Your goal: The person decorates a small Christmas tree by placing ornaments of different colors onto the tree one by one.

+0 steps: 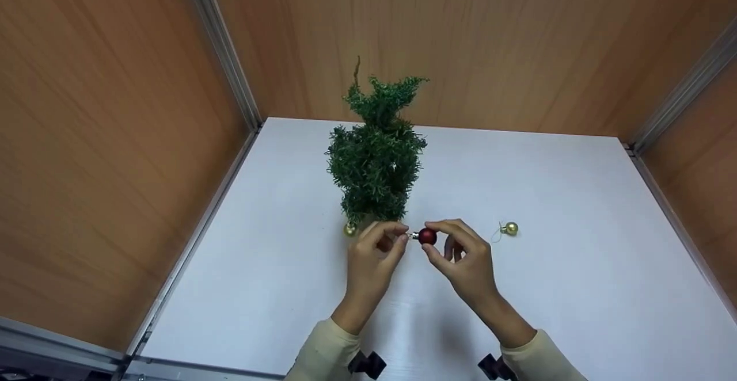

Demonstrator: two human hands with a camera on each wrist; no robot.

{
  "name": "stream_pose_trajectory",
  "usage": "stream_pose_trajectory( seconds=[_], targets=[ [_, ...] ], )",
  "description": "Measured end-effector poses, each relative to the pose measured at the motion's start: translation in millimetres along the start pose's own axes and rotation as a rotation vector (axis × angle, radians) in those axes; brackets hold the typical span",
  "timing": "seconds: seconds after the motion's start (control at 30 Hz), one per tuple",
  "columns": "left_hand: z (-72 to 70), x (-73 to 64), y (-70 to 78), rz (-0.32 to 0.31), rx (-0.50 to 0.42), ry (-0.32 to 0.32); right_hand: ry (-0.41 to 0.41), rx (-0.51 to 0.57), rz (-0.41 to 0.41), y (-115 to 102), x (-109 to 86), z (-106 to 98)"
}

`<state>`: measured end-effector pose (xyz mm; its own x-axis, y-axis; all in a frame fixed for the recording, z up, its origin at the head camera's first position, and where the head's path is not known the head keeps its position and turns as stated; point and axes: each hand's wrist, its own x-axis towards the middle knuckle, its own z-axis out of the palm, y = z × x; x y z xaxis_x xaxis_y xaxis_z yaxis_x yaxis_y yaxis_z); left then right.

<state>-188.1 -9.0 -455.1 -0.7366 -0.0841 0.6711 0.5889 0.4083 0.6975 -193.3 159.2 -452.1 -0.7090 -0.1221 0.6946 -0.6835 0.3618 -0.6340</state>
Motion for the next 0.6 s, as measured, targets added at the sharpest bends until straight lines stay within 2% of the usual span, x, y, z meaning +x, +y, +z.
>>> stream_pose_trajectory(
  seconds=[0.27, 0.47, 0.6],
  targets=[
    [-3.2, -0.4, -1.6, -0.032, -0.024, 0.007, -0.021, -0.004, 0.051, 5.6, -10.9, 5.9],
    [-4.9, -0.2, -4.7, -0.046, -0.026, 0.007, -0.027, 0.018, 0.052, -10.7, -9.2, 8.6],
    [-4.9, 0.0, -8.0, -0.042, -0.026, 0.006, -0.044, 0.021, 0.105, -17.9, -8.8, 11.7]
  ],
)
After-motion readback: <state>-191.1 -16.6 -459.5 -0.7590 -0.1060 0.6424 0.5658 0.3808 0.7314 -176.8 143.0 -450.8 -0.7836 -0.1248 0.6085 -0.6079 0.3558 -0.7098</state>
